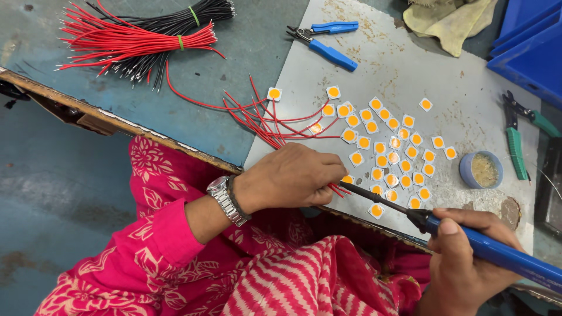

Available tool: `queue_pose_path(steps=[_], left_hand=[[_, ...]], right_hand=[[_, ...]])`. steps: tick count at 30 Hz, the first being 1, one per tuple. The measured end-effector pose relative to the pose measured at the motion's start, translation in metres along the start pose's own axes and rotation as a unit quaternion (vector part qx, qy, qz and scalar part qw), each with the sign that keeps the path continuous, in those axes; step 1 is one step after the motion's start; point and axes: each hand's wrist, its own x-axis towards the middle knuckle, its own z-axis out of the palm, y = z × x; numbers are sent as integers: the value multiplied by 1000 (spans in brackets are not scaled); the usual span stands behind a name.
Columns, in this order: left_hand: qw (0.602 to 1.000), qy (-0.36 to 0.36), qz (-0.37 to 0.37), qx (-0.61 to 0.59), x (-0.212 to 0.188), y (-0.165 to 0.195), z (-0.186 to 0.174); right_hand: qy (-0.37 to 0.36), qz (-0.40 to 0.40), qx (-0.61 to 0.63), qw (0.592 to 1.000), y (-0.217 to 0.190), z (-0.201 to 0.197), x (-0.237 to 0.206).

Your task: The person strips the ends of red wires, applies flux, and solders them to small square LED modules on a workbench. They use wire cutters, a soldering iron, and a small container of flux. The finished LED units are placed on the table as they are completed.

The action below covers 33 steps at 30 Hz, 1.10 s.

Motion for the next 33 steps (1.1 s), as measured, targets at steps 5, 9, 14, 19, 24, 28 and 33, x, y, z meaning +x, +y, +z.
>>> queue_pose_path(steps=[5,9,14,19,24,28,33], left_hand=[[1000,3,2,1,0,-1,0],[1000,4,4,3,0,0,-1],[1000,-3,2,8,3,3,-1],[1000,-2,3,12,-1,5,1],[1000,22,20,3,-5,11,3],[999,32,23,0,-9,17,3],[998,44,31,-12,-15,23,4]], right_hand=[[-15,4,-16,1000,-1,-1,1],[-35,-2,-13,999,-1,-2,4],[-41,-6,-44,998,-4,-8,2],[-45,-43,-27,998,-7,-14,-3],[-35,-57,-22,998,-10,-23,-8],[-30,-72,-8,997,-10,-30,-15],[-17,-71,-21,997,-11,-36,-21]])
